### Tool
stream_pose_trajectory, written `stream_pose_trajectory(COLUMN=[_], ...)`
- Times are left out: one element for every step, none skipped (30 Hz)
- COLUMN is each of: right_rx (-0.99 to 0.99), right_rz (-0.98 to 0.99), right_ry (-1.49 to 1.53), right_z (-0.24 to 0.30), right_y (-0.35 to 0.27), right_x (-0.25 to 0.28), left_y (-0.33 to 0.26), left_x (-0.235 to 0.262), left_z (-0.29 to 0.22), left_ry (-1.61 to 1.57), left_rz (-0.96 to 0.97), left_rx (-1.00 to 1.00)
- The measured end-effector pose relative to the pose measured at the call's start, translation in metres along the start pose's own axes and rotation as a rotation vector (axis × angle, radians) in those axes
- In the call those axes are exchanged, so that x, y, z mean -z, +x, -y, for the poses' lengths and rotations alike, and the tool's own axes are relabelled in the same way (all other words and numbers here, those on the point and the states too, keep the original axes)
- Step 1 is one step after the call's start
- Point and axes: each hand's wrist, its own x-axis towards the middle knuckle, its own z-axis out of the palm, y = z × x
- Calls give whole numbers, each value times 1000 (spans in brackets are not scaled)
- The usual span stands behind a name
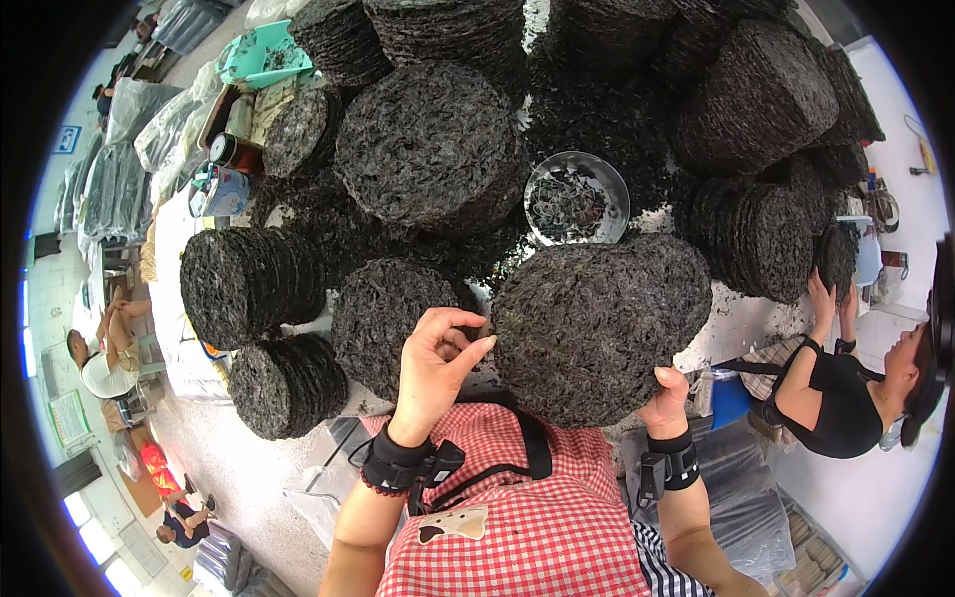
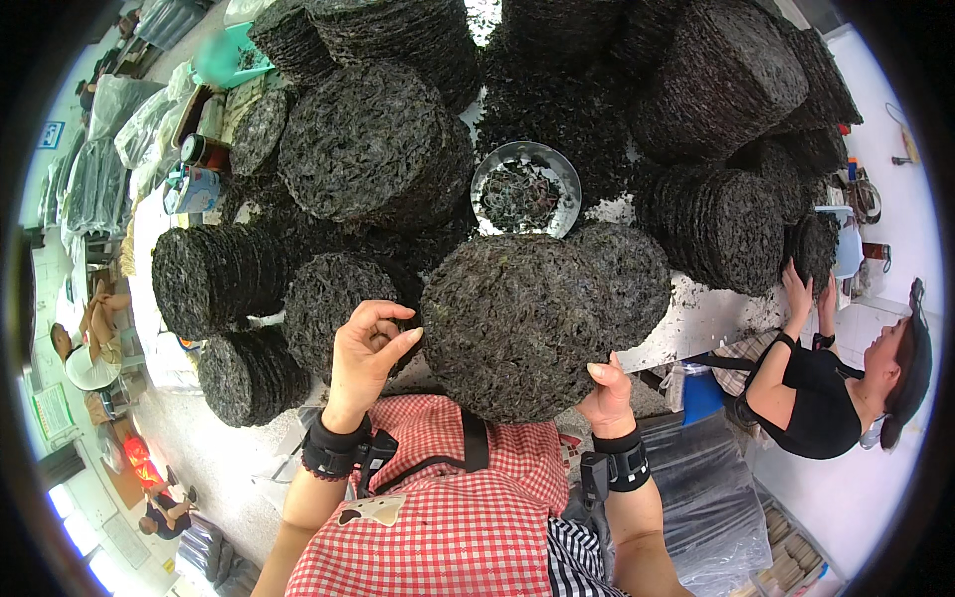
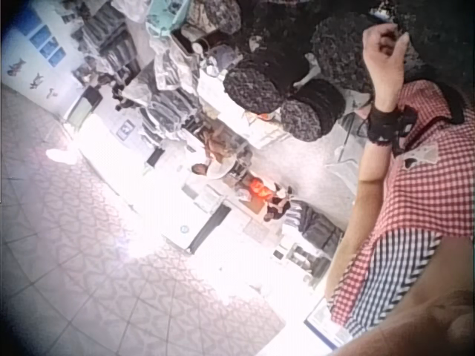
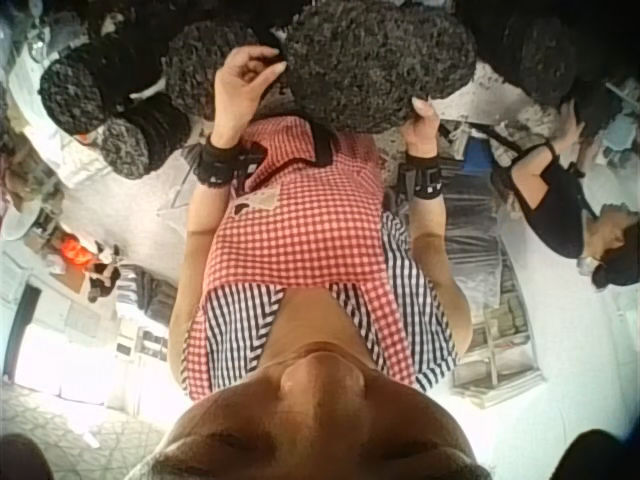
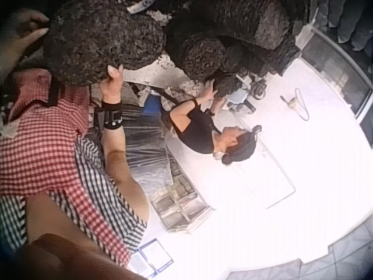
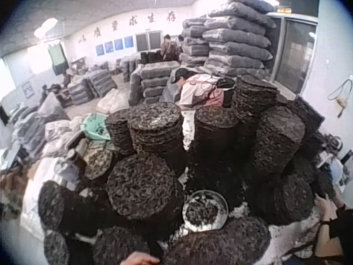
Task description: The person stacks dried seaweed discs by hand, gathering them into tall piles on a table and checking for loose pieces.
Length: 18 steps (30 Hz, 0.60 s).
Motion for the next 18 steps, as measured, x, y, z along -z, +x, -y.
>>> stream_pose_trajectory(right_rx=[0,1,2,2,3,4,4,0,-4,-5,-15,-26,-26,-5,16,16,25,34], right_rz=[-1,-14,-27,-28,-11,5,5,11,16,15,22,28,28,17,4,3,-29,-62], right_ry=[0,-3,-5,-5,-2,1,1,0,-1,-1,-4,-6,-6,-15,-23,-21,-33,-44], right_z=[0,-1,-1,-1,0,0,0,1,1,1,1,1,1,1,0,-1,-1,-1], right_y=[0,0,1,1,1,1,1,1,1,1,2,2,3,3,3,4,6,6], right_x=[1,3,4,4,3,2,0,-2,-2,-2,0,1,0,-1,-2,1,7,7], left_y=[1,2,2,3,4,5,6,7,8,9,10,10,11,11,11,12,12,13], left_x=[-2,-3,-4,-6,-8,-9,-10,-11,-11,-12,-12,-12,-13,-15,-15,-15,-13,-11], left_z=[-1,-3,-5,-6,-7,-7,-8,-9,-10,-8,-5,-4,-5,-6,-6,-6,-5,-5], left_ry=[-1,-28,-54,-55,-58,-61,-61,-21,19,18,73,128,128,69,10,11,-33,-77], left_rz=[1,3,4,5,19,34,34,30,26,26,21,17,17,-3,-22,-21,-38,-56], left_rx=[0,0,-1,-1,2,5,5,0,-4,-3,-34,-64,-64,-40,-15,-14,-43,-72])
